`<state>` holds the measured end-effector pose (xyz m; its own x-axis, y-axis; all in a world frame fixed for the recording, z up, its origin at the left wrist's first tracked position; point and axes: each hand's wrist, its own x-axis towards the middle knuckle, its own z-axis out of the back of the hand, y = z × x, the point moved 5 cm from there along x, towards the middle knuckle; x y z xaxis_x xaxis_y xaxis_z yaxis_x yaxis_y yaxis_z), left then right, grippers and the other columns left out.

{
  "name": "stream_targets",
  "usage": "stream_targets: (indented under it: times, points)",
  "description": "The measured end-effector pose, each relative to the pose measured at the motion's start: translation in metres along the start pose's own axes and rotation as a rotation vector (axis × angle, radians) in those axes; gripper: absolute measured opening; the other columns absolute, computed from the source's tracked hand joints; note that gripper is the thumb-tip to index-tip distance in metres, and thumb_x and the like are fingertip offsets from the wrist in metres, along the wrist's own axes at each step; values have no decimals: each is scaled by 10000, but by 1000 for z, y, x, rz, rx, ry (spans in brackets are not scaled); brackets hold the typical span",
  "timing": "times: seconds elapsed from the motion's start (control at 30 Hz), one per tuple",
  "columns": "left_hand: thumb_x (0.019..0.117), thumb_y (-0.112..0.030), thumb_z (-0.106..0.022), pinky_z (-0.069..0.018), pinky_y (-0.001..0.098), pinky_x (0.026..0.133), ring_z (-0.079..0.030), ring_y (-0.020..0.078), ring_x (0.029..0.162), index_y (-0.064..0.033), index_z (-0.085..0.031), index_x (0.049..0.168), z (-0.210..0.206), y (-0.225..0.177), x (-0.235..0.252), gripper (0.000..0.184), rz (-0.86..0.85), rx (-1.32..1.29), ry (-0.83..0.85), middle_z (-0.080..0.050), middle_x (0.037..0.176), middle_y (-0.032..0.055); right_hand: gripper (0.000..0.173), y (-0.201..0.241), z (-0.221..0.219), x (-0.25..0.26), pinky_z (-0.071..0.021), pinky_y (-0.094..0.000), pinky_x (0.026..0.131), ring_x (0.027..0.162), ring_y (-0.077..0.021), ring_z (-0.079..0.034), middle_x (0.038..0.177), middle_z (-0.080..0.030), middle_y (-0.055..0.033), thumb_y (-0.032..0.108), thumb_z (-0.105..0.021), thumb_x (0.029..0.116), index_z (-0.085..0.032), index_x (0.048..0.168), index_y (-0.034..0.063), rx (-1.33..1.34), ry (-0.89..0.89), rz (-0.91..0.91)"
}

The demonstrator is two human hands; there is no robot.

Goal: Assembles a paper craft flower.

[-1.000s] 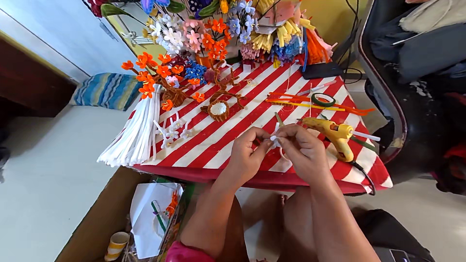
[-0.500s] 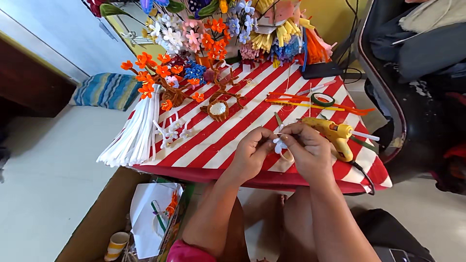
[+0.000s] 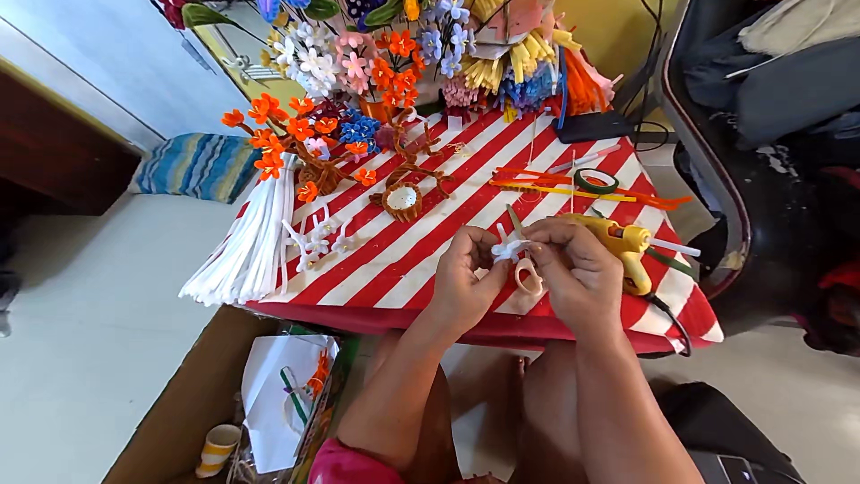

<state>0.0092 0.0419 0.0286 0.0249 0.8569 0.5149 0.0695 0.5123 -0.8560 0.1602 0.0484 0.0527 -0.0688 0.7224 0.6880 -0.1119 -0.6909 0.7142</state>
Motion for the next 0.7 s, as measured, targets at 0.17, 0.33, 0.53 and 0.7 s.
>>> stream_targets:
  times: [0.17,0.33,0.53,0.7]
  points:
    - [890,38,-653,-573,221,783,-657,38,813,66,-549,1041,0,-3,0,185,-69,141,20,-665,908,65,100,-1,-4,0,-549,-232,917,1000,-65,-664,987,-714,-34,71,-616,970,-703,955,23,-122,113,81]
    - [889,45,-690,-580,245,859,-687,59,873,47,-615,1005,2,-6,-2,138,-246,175,-52,-707,925,71,98,-2,-6,0,-562,-169,810,866,-9,-645,931,-675,-28,43,-604,964,-685,965,-13,-98,65,16]
    - [943,-22,-692,-578,269,879,-692,117,911,-6,-665,968,4,-13,-6,40,-513,350,-103,-705,913,89,77,2,-7,-2,-575,-167,778,822,5,-652,921,-681,3,9,-616,949,-685,981,-5,8,-4,-57]
    - [942,-49,-703,-575,263,886,-682,115,933,16,-686,1023,2,-10,-4,105,-519,370,-96,-703,954,103,64,3,-6,-2,-574,-167,758,804,5,-647,922,-681,17,8,-625,947,-685,967,11,57,-63,-57]
